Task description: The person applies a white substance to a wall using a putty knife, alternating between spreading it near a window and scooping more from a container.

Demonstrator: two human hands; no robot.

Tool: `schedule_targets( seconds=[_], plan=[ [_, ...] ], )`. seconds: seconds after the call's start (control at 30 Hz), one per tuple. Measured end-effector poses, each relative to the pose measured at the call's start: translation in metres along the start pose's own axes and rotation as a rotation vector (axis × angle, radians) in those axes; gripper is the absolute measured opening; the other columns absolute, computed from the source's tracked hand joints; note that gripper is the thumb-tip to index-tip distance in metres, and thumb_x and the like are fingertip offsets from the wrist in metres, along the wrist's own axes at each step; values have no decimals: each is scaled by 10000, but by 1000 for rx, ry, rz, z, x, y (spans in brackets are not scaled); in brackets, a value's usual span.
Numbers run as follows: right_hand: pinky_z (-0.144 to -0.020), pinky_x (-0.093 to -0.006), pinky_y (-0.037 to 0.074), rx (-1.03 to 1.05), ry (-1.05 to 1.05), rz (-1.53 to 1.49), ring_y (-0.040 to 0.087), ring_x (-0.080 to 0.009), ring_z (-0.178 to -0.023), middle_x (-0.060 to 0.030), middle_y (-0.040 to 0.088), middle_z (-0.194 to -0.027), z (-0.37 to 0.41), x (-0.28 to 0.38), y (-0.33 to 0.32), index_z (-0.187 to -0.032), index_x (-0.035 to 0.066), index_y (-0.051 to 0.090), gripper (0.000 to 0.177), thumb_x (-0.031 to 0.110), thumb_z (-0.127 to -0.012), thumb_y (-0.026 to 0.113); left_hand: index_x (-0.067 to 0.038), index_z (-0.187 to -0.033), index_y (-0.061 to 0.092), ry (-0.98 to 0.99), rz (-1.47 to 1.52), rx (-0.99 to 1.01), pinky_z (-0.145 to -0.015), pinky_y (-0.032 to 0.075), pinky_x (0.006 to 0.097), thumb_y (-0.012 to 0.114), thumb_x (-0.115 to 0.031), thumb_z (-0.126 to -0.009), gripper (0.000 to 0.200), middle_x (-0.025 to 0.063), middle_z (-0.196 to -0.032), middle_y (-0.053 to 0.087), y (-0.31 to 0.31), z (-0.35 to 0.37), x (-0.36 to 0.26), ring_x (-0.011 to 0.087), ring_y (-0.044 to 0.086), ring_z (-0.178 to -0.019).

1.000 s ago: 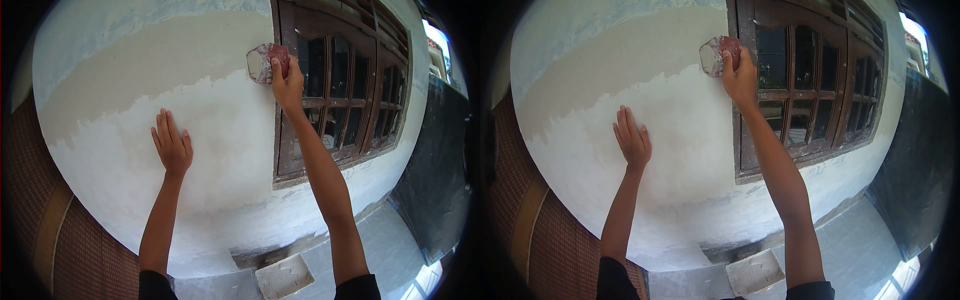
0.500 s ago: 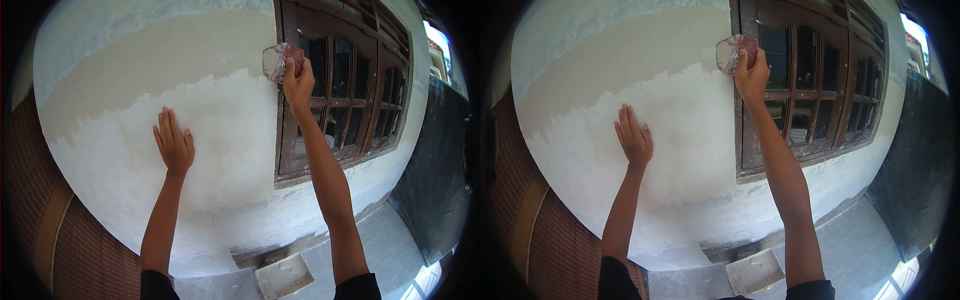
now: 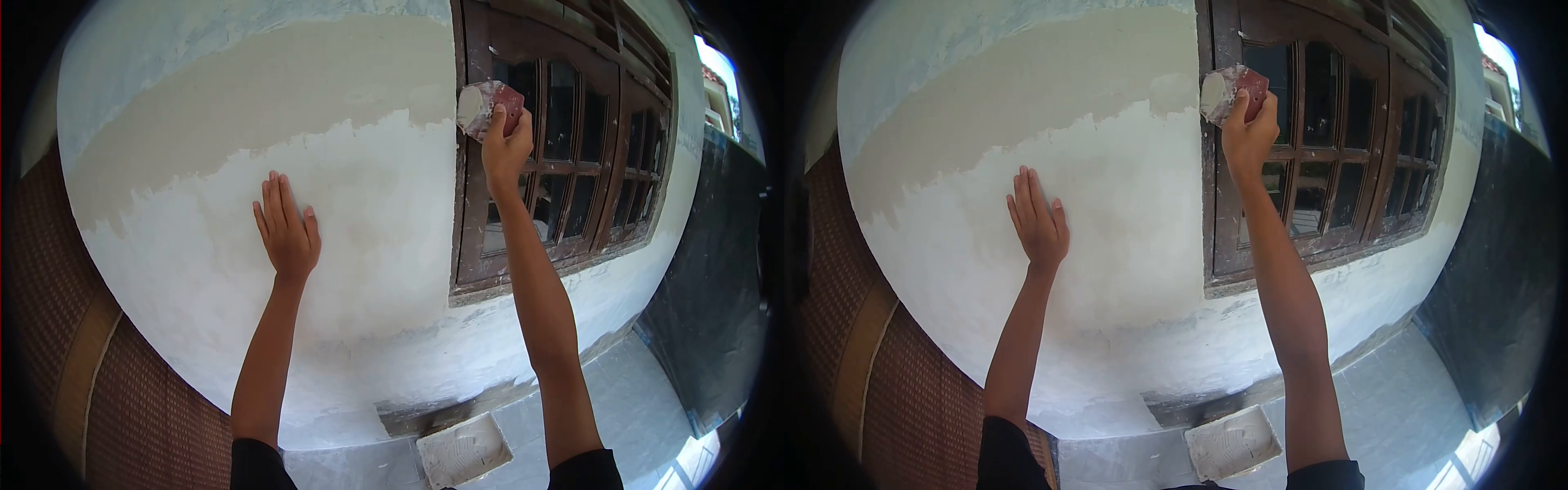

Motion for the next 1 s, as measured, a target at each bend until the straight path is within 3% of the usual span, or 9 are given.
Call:
schedule_targets(
  seconds=[0.1,0.17,0.27,0.4,0.47,0.53,0.67,0.87,1.0],
  plan=[
    [-706,-331,524,-80,32,-107,685,-184,-764,-152,710,-869,2,-1,-7,-1103,-15,591,280,241,-992,617,47,-1513,359,1,-2,-3,-1212,181,512,434,-191,-998,572,182,-1582,366,-1,0,-1,321,312,-1487],
    [-700,-333,526,61,-33,-90,682,-183,-755,-148,706,-864,8,11,17,-1093,-15,591,276,241,-993,618,45,-1514,356,5,6,-6,-1212,180,512,433,-191,-997,574,181,-1583,364,0,-2,-2,320,309,-1488],
    [-694,-331,523,99,-38,21,677,-178,-757,-144,701,-872,7,12,19,-1086,-14,592,264,231,-992,619,45,-1518,349,4,-9,5,-1213,177,513,431,-190,-996,578,180,-1585,360,0,0,-1,319,301,-1492],
    [-686,-313,512,-71,25,-6,664,-169,-745,-126,693,-861,-7,-3,-13,-1082,-11,595,267,241,-995,612,43,-1520,345,1,-3,10,-1213,175,513,424,-193,-1000,577,181,-1587,356,1,1,1,317,297,-1493],
    [-689,-315,511,-51,70,-107,643,-161,-722,-113,684,-851,-7,-8,-5,-1083,-6,597,274,255,-1000,606,43,-1520,345,4,-3,7,-1213,175,512,421,-195,-1002,575,181,-1588,355,2,1,-1,317,298,-1493],
    [-691,-321,509,33,-43,-157,623,-165,-702,-111,669,-834,-1,24,18,-1084,-3,598,283,267,-1000,606,42,-1520,346,8,-9,-6,-1214,173,510,418,-196,-1003,573,180,-1588,353,1,0,-2,317,298,-1493],
    [-707,-355,522,113,-51,-14,680,-213,-740,-159,691,-850,6,24,39,-1088,-4,601,278,254,-986,613,44,-1519,346,14,-10,-8,-1214,175,509,417,-196,-1003,573,181,-1588,354,0,0,-1,319,300,-1492],
    [-704,-345,528,-131,12,-129,689,-199,-755,-143,711,-889,-5,-3,-5,-1086,-22,598,245,199,-982,616,44,-1519,346,-4,-8,3,-1216,171,510,423,-192,-999,576,182,-1586,356,1,1,-1,319,300,-1492],
    [-690,-341,516,83,18,-150,681,-188,-749,-135,707,-887,7,16,24,-1082,-13,596,262,232,-991,615,45,-1518,346,7,-12,-1,-1218,169,509,433,-193,-994,582,182,-1589,350,1,1,-3,319,296,-1493]
  ],
)
Point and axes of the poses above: each hand's wrist, its own z-axis away from the middle knuckle, its own y-axis out of the palm, x = y × z, the point moved 10 cm from there along -z, towards the middle knuckle
